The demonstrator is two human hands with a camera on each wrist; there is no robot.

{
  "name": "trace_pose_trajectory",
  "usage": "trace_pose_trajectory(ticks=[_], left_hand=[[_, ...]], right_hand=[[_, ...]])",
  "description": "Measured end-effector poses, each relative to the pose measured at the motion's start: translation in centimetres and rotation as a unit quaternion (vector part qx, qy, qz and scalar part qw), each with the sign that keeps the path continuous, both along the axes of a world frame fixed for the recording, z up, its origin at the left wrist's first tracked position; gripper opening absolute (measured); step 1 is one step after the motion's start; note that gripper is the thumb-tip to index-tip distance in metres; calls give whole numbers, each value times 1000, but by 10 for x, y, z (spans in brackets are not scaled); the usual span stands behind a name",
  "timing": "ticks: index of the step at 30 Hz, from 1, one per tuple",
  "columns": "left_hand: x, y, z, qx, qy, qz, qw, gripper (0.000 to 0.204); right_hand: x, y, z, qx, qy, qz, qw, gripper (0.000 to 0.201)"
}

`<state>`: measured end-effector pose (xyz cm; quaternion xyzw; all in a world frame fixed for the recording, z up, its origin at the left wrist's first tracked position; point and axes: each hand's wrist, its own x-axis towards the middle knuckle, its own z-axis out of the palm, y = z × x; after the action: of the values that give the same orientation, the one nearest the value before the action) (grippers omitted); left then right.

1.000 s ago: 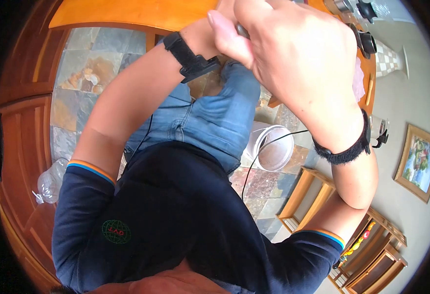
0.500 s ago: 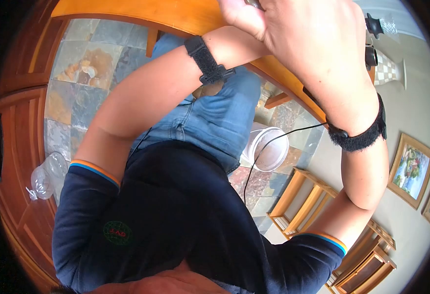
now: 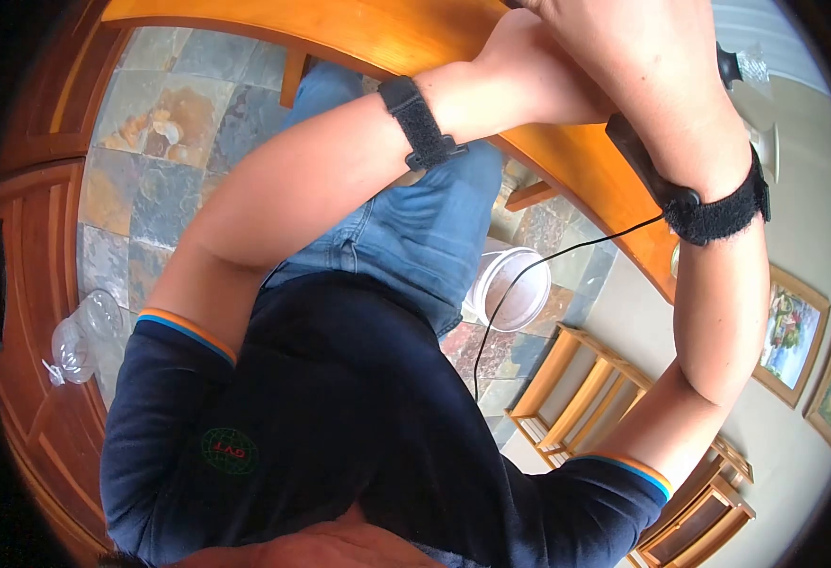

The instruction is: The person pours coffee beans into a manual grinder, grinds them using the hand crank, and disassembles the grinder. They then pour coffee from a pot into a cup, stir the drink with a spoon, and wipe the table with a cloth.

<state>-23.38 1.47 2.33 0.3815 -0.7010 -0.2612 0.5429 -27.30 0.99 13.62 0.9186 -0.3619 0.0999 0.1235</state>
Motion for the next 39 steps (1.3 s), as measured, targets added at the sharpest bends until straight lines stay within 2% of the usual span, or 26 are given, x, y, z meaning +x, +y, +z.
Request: trace_pose_trajectory(ticks=[2, 6, 8, 10, 12, 19, 21, 24, 25, 26, 27, 28, 30, 31, 32, 33, 34, 36, 39], left_hand=[[-6, -1, -2, 22, -3, 7, 1000, 30], [-12, -2, -6, 56, -6, 17, 998, 34], [-10, -1, -6, 31, -42, 23, 998, 49], [-10, 0, -7, 20, -6, 40, 999, 48], [-5, 2, 0, 68, -14, 7, 998, 46], [-7, 0, -5, 42, -8, 14, 999, 56], [-11, 0, -8, 13, -4, 32, 999, 58], [-12, 0, -10, -2, 9, 41, 999, 59], [-12, 0, -10, -2, 9, 43, 999, 59], [-11, 1, -10, -1, 14, 40, 999, 58], [-11, 1, -10, 0, 18, 37, 999, 58], [-10, 1, -10, 1, 17, 37, 999, 58], [-9, -1, -9, 2, 10, 46, 999, 58], [-9, -2, -9, 1, 8, 43, 999, 58], [-9, -3, -10, 3, 8, 45, 999, 58], [-10, -4, -10, 4, 8, 47, 999, 57], [-10, -6, -11, 6, 8, 50, 999, 57], [-12, -8, -13, 10, 6, 56, 998, 56], [-13, -10, -14, 13, 2, 67, 998, 55]], right_hand=[[3, -4, 2, 40, -19, -9, 999, 41], [16, -3, 12, 16, 10, -74, 997, 42], [8, -22, 10, -22, 60, -103, 993, 44], [7, -27, 13, 4, 50, -80, 996, 48], [10, -25, 17, 13, 45, -129, 990, 51], [1, -34, 21, 10, 44, -128, 991, 53], [-13, -53, 24, 38, 44, -167, 984, 53], [-30, -58, 26, 42, 36, -179, 982, 51], [-109, -93, 31, 42, 36, -177, 983, 51], [-187, -137, 31, 74, -84, -181, 977, 49], [-225, -204, 1, 105, -204, -183, 956, 48], [-220, -201, 18, 106, -206, -183, 956, 48], [-203, -178, 67, 305, -84, -228, 921, 42], [-191, -159, 52, 305, -87, -231, 920, 42], [-172, -134, 22, 157, -11, -240, 958, 47], [-162, -117, 5, 7, 67, -243, 968, 55], [-164, -110, 5, 6, 64, -246, 967, 55], [-171, -97, 4, 57, 65, -319, 944, 67], [-166, -62, -2, 14, 59, -349, 935, 68]])
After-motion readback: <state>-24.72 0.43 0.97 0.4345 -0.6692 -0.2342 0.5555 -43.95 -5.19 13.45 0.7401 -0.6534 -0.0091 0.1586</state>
